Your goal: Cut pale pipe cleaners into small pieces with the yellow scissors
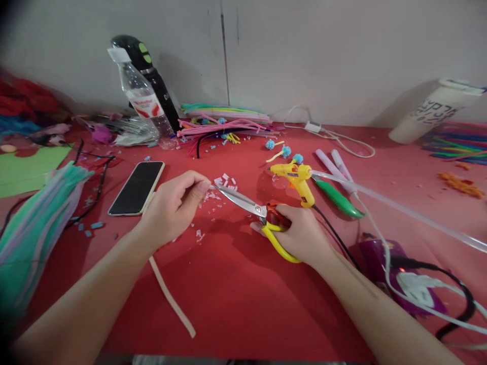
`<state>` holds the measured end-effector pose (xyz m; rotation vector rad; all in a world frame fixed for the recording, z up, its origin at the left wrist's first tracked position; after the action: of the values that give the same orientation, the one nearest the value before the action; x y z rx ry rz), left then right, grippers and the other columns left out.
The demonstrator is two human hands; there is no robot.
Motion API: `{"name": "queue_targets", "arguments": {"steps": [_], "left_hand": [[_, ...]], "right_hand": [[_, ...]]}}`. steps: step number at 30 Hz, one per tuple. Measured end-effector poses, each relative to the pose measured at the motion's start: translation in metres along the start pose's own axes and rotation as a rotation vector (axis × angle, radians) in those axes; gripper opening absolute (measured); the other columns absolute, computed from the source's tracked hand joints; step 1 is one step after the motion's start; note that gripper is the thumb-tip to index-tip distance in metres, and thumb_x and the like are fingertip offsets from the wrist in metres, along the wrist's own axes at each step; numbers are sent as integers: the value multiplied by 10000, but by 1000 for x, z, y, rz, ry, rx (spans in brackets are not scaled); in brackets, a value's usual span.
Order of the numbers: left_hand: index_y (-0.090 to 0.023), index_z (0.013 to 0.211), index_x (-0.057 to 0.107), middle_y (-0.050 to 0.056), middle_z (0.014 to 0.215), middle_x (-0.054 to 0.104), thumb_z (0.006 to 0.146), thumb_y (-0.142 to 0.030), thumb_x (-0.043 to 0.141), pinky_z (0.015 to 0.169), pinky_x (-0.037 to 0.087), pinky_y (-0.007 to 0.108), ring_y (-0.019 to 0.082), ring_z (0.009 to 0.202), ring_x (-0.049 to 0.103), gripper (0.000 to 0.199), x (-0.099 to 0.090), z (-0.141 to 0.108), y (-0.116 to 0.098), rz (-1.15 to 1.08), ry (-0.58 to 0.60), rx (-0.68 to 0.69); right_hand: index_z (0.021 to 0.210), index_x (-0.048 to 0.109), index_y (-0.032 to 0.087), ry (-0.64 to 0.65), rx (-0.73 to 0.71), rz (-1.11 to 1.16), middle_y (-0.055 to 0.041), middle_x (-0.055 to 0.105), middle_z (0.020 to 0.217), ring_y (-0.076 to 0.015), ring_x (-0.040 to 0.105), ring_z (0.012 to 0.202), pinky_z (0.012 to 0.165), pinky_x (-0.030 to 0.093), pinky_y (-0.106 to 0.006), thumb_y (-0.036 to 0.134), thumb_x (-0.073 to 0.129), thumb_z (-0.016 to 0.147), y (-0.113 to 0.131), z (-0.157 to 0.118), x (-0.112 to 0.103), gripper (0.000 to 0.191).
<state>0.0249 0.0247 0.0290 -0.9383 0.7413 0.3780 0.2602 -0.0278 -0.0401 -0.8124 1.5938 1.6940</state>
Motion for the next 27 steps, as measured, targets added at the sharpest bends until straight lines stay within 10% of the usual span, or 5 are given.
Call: {"name": "queue_targets", "arguments": {"steps": [27], "left_hand": [[-178, 827, 548, -20, 658, 545, 993, -295, 447, 565, 368, 237, 86, 558, 453, 227, 1, -1, 1, -22, -23, -15]], "right_hand": [[581, 359, 195, -38, -9, -35, 55, 234, 563, -90, 195, 553, 435, 201, -224, 588, 710, 694, -5, 1, 1, 540]]}}
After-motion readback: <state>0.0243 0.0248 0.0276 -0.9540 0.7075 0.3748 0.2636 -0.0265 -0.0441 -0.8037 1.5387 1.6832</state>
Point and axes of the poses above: each hand's wrist, its own z-axis towards the middle knuckle, its own x-axis out of the palm, y = z × x, the point moved 5 cm from there along z, towards the middle knuckle
